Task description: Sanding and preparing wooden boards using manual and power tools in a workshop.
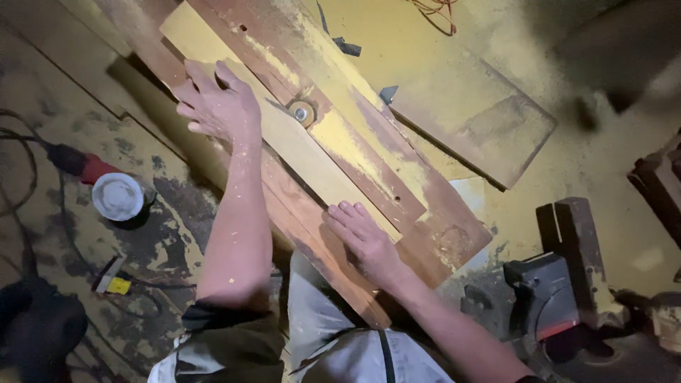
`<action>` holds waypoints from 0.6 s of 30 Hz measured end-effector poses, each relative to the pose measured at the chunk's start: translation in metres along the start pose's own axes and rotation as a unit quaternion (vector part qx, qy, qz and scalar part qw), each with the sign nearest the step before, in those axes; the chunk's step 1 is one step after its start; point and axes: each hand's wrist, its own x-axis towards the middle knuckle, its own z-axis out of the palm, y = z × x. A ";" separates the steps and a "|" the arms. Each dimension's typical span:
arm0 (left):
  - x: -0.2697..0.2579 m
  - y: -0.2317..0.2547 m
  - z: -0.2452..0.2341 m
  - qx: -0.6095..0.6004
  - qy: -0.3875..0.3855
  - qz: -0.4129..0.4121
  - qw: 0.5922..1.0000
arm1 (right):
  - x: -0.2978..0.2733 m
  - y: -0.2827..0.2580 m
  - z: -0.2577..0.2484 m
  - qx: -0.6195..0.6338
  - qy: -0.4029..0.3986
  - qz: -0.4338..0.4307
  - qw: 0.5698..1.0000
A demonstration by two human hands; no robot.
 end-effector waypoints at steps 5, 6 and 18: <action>0.032 -0.001 0.020 -0.010 -0.005 0.008 1.000 | 0.042 0.002 0.005 0.028 0.043 -0.025 0.998; 0.039 -0.003 0.027 0.000 -0.003 0.001 1.000 | 0.047 0.003 0.008 0.026 0.042 -0.014 0.999; 0.090 0.002 0.031 -0.050 -0.071 -0.025 0.996 | 0.073 0.033 0.053 -0.012 0.011 0.046 0.999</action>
